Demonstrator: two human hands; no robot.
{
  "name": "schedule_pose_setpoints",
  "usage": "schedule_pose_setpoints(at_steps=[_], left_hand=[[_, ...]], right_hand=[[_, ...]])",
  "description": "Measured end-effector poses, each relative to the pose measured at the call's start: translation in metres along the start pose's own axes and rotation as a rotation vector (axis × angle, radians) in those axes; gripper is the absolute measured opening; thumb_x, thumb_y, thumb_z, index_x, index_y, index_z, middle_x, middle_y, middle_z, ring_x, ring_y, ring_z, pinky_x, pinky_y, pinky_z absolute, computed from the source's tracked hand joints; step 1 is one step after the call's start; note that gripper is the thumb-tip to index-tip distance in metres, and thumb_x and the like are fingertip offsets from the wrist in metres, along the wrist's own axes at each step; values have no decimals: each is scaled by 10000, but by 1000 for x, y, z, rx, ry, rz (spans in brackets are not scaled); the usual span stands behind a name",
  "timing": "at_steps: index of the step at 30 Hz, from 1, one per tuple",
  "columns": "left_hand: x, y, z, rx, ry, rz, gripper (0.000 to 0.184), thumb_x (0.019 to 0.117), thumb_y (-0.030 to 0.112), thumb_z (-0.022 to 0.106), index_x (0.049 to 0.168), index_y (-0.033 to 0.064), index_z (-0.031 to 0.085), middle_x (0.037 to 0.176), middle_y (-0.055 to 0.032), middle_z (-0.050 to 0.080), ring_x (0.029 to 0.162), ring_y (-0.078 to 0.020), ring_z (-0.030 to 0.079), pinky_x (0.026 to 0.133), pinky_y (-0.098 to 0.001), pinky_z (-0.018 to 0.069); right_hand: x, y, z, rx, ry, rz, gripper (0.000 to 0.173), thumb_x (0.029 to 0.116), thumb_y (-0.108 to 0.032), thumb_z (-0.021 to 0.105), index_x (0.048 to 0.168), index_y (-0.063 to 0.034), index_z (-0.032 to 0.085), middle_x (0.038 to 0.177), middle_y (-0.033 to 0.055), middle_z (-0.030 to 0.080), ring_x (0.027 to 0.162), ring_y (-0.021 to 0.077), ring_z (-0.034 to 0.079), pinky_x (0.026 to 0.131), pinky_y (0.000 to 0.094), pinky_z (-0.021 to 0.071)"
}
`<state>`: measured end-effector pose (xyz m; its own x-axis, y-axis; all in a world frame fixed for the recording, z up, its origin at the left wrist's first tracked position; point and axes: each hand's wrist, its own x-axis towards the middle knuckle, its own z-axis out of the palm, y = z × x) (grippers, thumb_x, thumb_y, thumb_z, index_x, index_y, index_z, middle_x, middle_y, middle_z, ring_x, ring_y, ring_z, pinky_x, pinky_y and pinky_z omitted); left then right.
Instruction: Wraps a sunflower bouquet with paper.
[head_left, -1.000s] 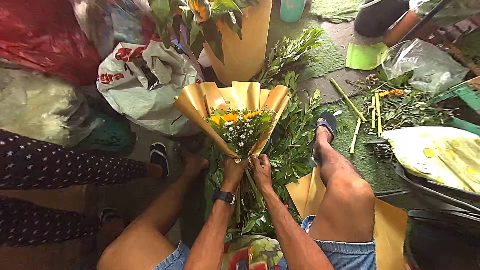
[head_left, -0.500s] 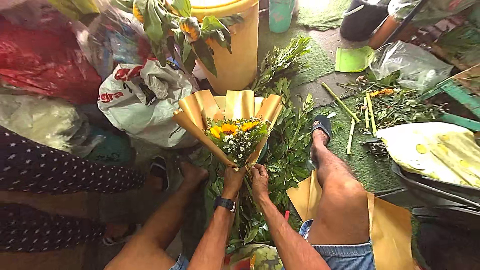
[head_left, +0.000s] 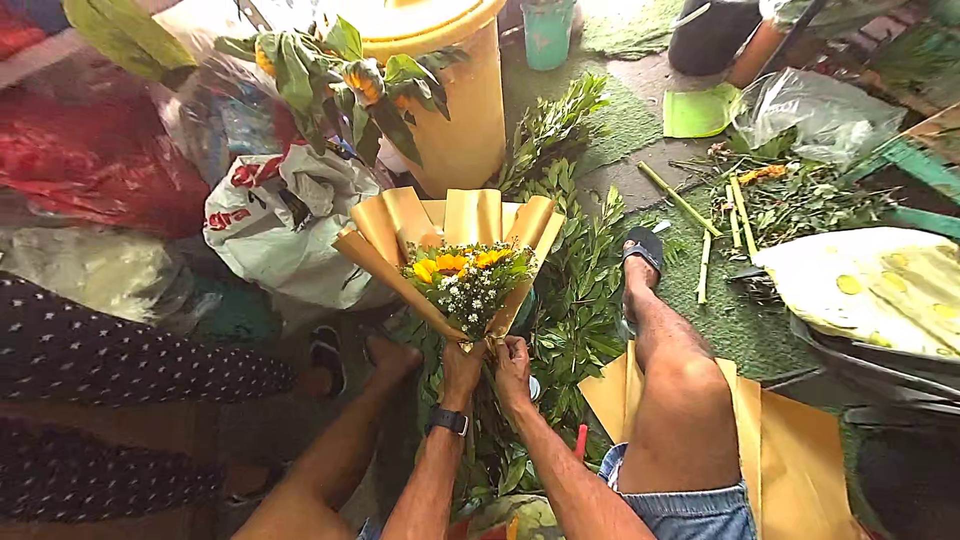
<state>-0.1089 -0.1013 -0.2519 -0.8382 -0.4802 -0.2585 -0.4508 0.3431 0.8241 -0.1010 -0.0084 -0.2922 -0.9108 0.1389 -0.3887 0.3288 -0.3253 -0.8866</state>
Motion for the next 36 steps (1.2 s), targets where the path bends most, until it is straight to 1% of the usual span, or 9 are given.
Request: schedule_pose_setpoints(at_steps=[4, 8, 12, 22, 23, 25, 27, 30, 36], left_hand=[[0, 1, -4, -38, -27, -82, 607, 832, 254, 823, 1320, -8, 575, 1185, -179, 672, 1123, -258, 649, 990, -470, 533], [4, -3, -7, -109, -35, -84, 596, 820, 209, 833, 1307, -21, 577, 1179, -177, 676, 1115, -243, 656, 991, -446, 538], [2, -4, -9, -164, -45, -51, 520, 846, 161, 807, 1285, -21, 598, 1192, -162, 672, 1119, -211, 649, 994, -407, 537], [4, 0, -12, -155, -40, -46, 452, 844, 153, 803, 1228, -12, 632, 1146, -157, 681, 1073, -218, 655, 960, -408, 541], [5, 0, -12, -158, -37, -47, 456, 842, 148, 806, 1231, -12, 630, 1150, -157, 680, 1076, -217, 655, 959, -404, 542], [6, -1, -13, -149, -48, -54, 508, 852, 150, 798, 1289, -14, 597, 1224, -175, 652, 1151, -230, 624, 1010, -419, 516], [7, -2, -12, -147, -45, -51, 540, 860, 147, 794, 1329, -14, 578, 1268, -178, 642, 1197, -228, 611, 1043, -419, 503], [3, -1, -11, -180, -12, -44, 518, 843, 129, 797, 1300, -11, 598, 1239, -157, 660, 1163, -206, 631, 1020, -397, 522], [-5, 1, -17, -220, 0, -37, 501, 832, 134, 803, 1273, 1, 607, 1199, -140, 667, 1123, -189, 637, 988, -379, 532]], right_hand=[[-3, 1, 1, -42, -2, -35, 182, 1030, -117, 562, 1143, 20, 603, 998, 136, 682, 917, 186, 678, 835, 361, 585], [-6, -2, 2, -85, -13, -31, 177, 1027, -135, 576, 1135, 2, 608, 950, 116, 673, 852, 168, 660, 779, 349, 570], [-5, -3, -2, -148, -20, -11, 208, 1034, -161, 569, 1150, 5, 617, 984, 131, 680, 890, 187, 671, 824, 384, 577], [1, 3, -9, -213, -68, 18, 196, 1037, -174, 559, 1124, -7, 614, 942, 121, 671, 858, 194, 665, 798, 395, 570], [1, 3, -10, -205, -79, 25, 198, 1033, -173, 563, 1122, -6, 619, 943, 120, 673, 858, 190, 665, 799, 392, 571], [3, 2, -10, -130, -95, 52, 233, 1020, -184, 587, 1146, 9, 624, 982, 130, 684, 890, 189, 673, 822, 383, 576], [8, -3, -7, -35, -102, 72, 321, 1024, -222, 612, 1231, 22, 595, 1048, 149, 698, 943, 197, 694, 861, 380, 595], [17, -4, -4, -33, -111, 58, 267, 1035, -210, 600, 1176, 16, 618, 973, 137, 703, 885, 193, 692, 813, 374, 592], [20, -2, -10, -199, -170, 51, 245, 1044, -239, 577, 1140, -14, 594, 889, 111, 680, 819, 197, 685, 770, 398, 591]])
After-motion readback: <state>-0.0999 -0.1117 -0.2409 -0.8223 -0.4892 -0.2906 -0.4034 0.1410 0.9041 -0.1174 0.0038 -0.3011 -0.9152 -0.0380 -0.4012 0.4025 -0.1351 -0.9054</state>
